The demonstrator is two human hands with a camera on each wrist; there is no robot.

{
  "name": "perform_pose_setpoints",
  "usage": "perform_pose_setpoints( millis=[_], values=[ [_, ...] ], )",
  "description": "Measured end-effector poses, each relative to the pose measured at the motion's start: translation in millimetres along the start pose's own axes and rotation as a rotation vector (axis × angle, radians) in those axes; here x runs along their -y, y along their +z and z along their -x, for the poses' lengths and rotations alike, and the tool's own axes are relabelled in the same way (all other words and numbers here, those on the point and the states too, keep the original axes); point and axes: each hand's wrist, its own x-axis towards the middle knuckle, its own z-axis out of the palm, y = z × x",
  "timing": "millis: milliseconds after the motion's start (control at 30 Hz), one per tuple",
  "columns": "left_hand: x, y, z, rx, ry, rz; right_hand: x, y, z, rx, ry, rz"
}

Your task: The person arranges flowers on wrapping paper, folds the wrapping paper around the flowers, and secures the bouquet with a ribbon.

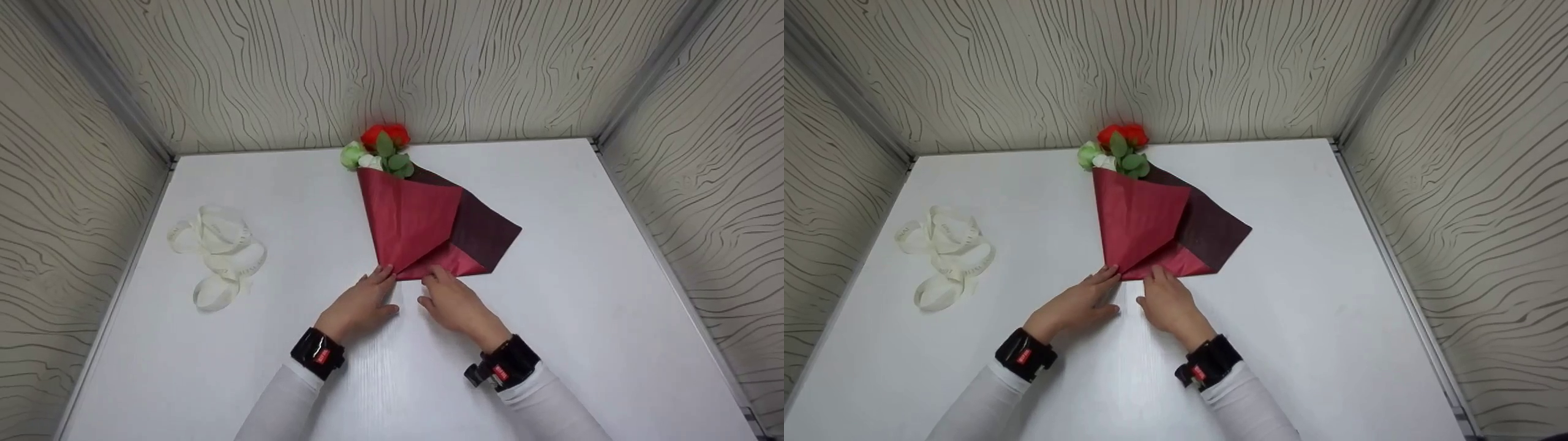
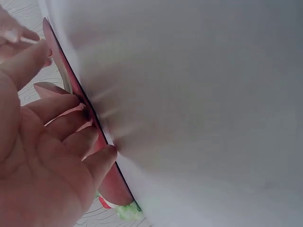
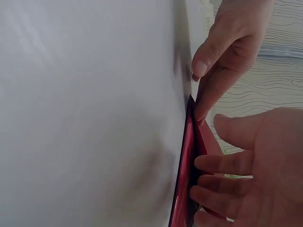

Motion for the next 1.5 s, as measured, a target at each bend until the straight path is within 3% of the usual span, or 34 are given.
perform_pose_setpoints(
  millis=[133,233,400,633,900,1367,1500],
  values=[
    [0.3,0.7,-1.3,-0.006,0.024,-0.013,2,1,-10.3,-0.107,-0.062,0.027],
    [0.3,0.8,-1.9,-0.003,0.026,-0.005,1,4,-16.0,-0.134,-0.088,0.062],
    [0.0,0.3,-1.7,0.010,0.017,0.014,-3,12,-18.2,-0.067,-0.063,0.092],
    [-2.8,-1.4,2.2,0.022,0.015,0.020,-6,13,-16.7,0.025,-0.046,0.041],
    [-10.0,-0.5,15.2,0.042,0.028,0.009,-6,11,-3.7,0.098,-0.054,0.000],
    [-25.7,2.9,44.4,0.094,0.082,-0.004,-9,-3,28.1,0.188,-0.096,-0.143],
    [-26.9,1.8,45.9,0.068,0.109,-0.021,-9,-5,27.6,0.123,-0.055,-0.139]
  ],
)
